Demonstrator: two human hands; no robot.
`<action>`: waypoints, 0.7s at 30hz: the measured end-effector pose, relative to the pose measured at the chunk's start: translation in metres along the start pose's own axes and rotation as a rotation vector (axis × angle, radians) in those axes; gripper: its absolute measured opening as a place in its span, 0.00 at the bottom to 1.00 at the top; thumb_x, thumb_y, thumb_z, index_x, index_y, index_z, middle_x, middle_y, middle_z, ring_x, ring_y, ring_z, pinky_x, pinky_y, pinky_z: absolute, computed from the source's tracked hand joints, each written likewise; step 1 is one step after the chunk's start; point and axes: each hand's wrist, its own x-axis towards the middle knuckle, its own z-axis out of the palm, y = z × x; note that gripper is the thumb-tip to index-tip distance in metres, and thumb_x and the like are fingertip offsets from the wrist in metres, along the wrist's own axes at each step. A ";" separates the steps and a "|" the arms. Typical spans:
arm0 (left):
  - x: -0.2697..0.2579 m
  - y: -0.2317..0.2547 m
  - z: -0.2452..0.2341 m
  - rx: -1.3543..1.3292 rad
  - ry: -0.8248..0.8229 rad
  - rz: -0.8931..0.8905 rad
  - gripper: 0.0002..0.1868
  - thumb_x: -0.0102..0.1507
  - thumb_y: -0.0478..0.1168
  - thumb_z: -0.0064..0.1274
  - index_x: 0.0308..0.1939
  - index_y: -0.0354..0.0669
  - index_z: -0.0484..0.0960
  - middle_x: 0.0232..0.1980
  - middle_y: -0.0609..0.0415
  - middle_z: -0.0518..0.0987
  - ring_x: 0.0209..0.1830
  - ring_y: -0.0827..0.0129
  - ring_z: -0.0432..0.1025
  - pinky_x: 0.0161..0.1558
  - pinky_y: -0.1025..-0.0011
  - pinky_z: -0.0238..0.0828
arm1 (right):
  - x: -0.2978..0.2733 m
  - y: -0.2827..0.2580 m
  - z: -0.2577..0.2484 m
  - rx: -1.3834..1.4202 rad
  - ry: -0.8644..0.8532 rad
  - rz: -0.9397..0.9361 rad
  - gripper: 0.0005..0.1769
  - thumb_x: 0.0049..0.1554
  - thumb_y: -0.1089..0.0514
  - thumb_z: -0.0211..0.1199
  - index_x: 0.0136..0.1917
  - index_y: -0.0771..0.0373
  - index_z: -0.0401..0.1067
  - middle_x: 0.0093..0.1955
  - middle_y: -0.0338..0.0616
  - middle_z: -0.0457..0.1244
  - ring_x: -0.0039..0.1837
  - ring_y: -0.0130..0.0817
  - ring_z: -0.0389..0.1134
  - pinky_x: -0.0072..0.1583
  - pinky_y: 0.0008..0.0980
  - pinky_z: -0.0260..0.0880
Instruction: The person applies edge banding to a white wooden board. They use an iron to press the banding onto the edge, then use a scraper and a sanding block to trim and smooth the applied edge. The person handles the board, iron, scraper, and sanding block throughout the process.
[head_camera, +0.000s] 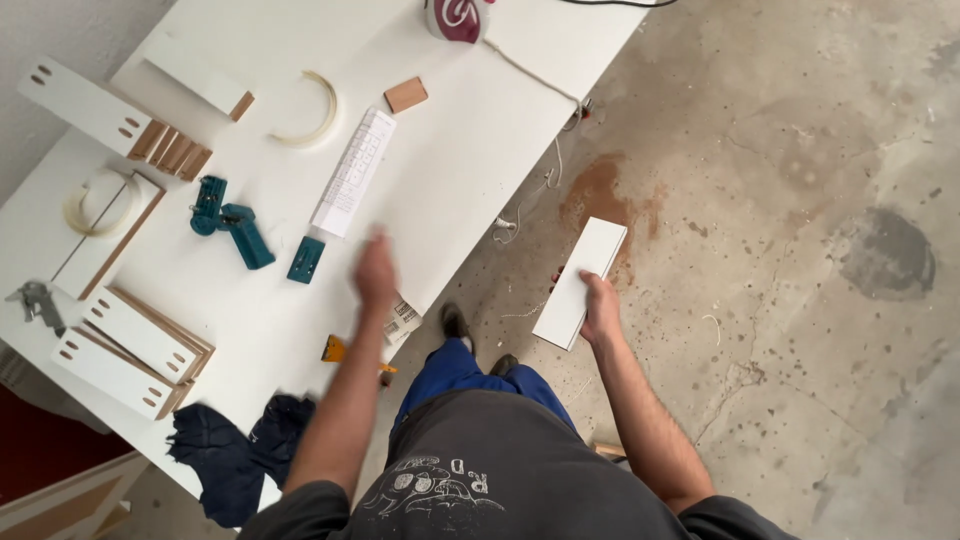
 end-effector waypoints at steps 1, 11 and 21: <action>-0.011 0.031 0.002 -0.007 -0.001 0.008 0.06 0.71 0.34 0.53 0.48 0.38 0.85 0.32 0.43 0.80 0.32 0.47 0.77 0.35 0.59 0.74 | -0.005 0.000 0.000 0.007 0.005 -0.007 0.25 0.54 0.57 0.66 0.63 0.69 0.67 0.52 0.63 0.69 0.50 0.52 0.75 0.55 0.58 0.74; -0.031 0.066 0.033 -0.395 -0.935 -0.354 0.30 0.67 0.59 0.57 0.66 0.47 0.75 0.58 0.51 0.77 0.56 0.61 0.77 0.53 0.66 0.77 | 0.032 0.053 0.029 -0.119 0.093 -0.068 0.18 0.55 0.56 0.73 0.57 0.61 0.74 0.46 0.53 0.71 0.45 0.44 0.76 0.47 0.47 0.79; 0.002 -0.005 0.085 -0.468 -0.741 0.182 0.18 0.72 0.44 0.47 0.64 0.44 0.79 0.60 0.44 0.78 0.64 0.54 0.73 0.64 0.61 0.69 | 0.122 0.137 0.123 -0.299 0.230 -0.200 0.23 0.58 0.49 0.70 0.61 0.61 0.70 0.46 0.47 0.67 0.46 0.39 0.69 0.45 0.38 0.73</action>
